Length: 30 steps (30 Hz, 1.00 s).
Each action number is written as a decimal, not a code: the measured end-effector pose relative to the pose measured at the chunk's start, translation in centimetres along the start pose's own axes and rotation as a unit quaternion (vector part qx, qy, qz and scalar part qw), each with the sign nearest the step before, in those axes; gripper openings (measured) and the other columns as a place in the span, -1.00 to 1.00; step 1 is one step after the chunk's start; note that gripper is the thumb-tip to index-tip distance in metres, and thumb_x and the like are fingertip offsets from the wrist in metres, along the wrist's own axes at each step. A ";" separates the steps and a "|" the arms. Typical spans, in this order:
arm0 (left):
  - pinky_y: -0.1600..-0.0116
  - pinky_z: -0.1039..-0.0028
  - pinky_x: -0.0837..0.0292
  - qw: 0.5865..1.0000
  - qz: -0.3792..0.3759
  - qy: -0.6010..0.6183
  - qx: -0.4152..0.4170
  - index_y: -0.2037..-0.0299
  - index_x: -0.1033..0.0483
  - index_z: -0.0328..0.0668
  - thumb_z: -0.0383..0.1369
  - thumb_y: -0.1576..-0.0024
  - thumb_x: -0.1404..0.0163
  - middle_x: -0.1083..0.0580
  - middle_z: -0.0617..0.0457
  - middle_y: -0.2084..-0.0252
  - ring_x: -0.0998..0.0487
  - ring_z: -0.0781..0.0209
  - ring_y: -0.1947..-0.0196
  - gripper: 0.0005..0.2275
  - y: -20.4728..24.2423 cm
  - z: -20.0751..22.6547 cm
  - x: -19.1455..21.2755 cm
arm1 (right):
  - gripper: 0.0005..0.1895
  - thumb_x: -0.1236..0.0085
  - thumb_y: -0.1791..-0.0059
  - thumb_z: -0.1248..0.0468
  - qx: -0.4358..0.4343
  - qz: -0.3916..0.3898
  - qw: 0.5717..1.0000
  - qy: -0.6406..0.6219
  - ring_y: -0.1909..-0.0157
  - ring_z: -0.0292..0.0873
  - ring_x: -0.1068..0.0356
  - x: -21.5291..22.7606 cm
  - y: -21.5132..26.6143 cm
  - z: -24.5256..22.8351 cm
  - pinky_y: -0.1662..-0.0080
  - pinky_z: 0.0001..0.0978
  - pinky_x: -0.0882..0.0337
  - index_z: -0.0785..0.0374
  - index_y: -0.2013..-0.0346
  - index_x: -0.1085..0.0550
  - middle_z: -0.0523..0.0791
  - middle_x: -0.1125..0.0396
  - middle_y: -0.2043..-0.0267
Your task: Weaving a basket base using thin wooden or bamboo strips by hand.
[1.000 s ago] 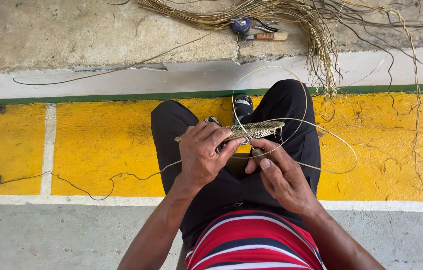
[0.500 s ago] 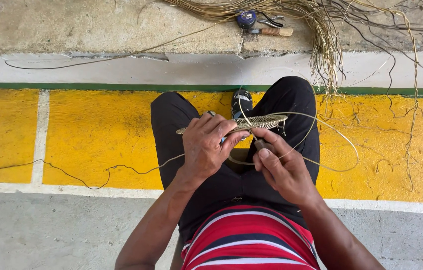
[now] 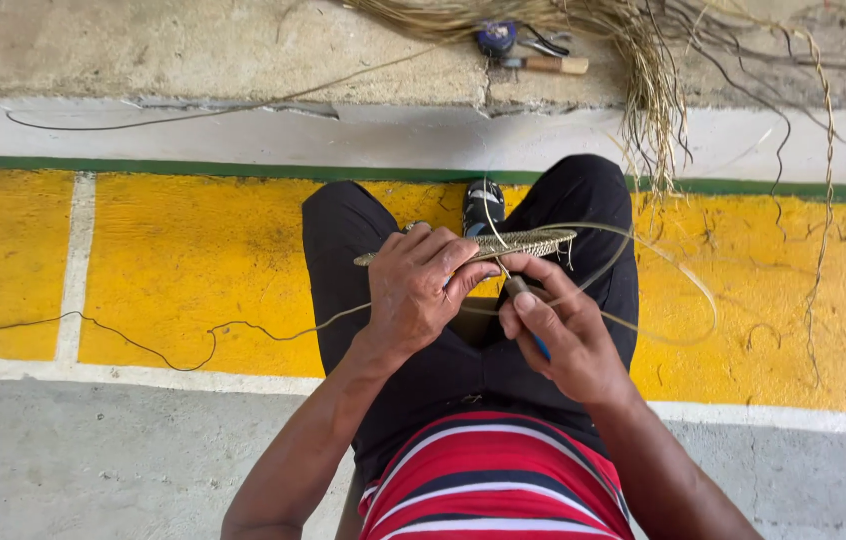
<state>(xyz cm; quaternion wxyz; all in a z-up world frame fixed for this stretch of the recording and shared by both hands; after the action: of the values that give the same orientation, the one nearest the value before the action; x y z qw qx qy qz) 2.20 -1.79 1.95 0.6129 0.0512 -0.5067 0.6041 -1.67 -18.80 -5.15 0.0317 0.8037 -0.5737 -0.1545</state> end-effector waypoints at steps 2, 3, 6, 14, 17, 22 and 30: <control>0.20 0.33 -0.28 1.000 0.006 0.009 0.004 0.18 -0.54 -0.15 -0.23 -0.07 -0.28 -0.51 0.16 0.33 -0.50 0.18 0.30 -0.75 -0.1 -0.3 0.0 | -0.50 0.08 -0.21 0.26 -0.026 0.011 0.999 -0.018 0.54 -0.34 -0.14 0.0 -0.1 0.0 0.48 -0.51 -0.13 0.26 -0.46 -0.28 -0.11 -0.34 0.35; 0.20 0.33 -0.28 1.000 0.006 0.010 0.005 0.18 -0.54 -0.15 -0.23 -0.07 -0.28 -0.51 0.16 0.33 -0.50 0.18 0.30 -0.75 0.1 -0.3 0.0 | -0.50 0.08 -0.21 0.26 -0.027 0.012 0.999 -0.017 0.54 -0.34 -0.14 -0.3 0.1 -0.7 0.48 -0.51 -0.13 0.26 -0.46 -0.28 -0.11 -0.34 0.35; 0.19 0.34 -0.30 1.000 0.017 0.011 0.007 0.15 -0.54 -0.16 -0.26 -0.08 -0.27 -0.50 0.15 0.31 -0.49 0.18 0.29 -0.75 -0.1 -0.5 0.0 | -0.47 0.12 -0.19 0.27 0.103 -0.002 0.967 0.232 0.27 -0.31 -0.30 -1.4 0.0 -4.4 0.15 -0.45 -0.40 0.30 -0.47 -0.19 -0.16 -0.31 0.29; 0.17 0.33 -0.33 0.999 0.004 0.039 0.001 0.16 -0.54 -0.15 -0.27 -0.10 -0.26 -0.51 0.15 0.30 -0.51 0.15 0.27 -0.77 0.0 0.2 0.5 | -0.53 0.05 -0.13 0.28 -0.007 0.039 0.989 0.143 0.46 -0.36 -0.22 -0.4 0.1 -1.3 0.41 -0.53 -0.27 0.28 -0.34 -0.28 -0.14 -0.36 0.32; 0.17 0.29 -0.32 0.999 -0.010 0.032 0.009 0.14 -0.54 -0.19 -0.28 -0.07 -0.25 -0.51 0.11 0.30 -0.51 0.12 0.27 -0.75 0.0 0.2 0.6 | -0.52 0.08 -0.20 0.26 -0.004 -0.013 0.998 -0.055 0.59 -0.47 -0.14 -0.6 -0.2 -1.0 0.54 -0.67 -0.16 0.29 -0.43 -0.28 -0.15 -0.38 0.30; 0.13 0.29 -0.36 0.998 0.006 0.048 0.030 0.11 -0.54 -0.22 -0.31 -0.09 -0.26 -0.51 0.10 0.28 -0.52 0.13 0.23 -0.75 0.0 -0.9 -0.1 | -0.47 0.08 -0.15 0.27 0.061 0.015 0.970 0.237 0.33 -0.38 -0.27 -1.4 -0.1 -3.8 0.24 -0.55 -0.35 0.27 -0.43 -0.24 -0.19 -0.35 0.32; 0.16 0.29 -0.35 0.998 0.000 0.057 0.038 0.14 -0.55 -0.20 -0.31 -0.08 -0.27 -0.53 0.11 0.28 -0.53 0.16 0.25 -0.77 0.6 -0.9 -0.3 | -0.53 0.05 -0.15 0.25 0.098 0.030 0.958 0.269 0.23 -0.33 -0.37 -1.7 0.2 -4.0 0.12 -0.46 -0.43 0.28 -0.36 -0.28 -0.17 -0.34 0.26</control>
<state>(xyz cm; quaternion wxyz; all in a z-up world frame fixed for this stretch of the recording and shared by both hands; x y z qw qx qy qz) 2.28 -1.24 1.02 0.6388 0.0402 -0.4470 0.6249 -1.19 -17.81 -0.93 0.1111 0.7970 -0.5803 0.1254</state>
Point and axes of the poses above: each hand's wrist, its own y-axis away from the middle knuckle, its own x-axis out of the back of the hand, z = x × y, the point moved 7 cm from there along -y, towards the middle knuckle
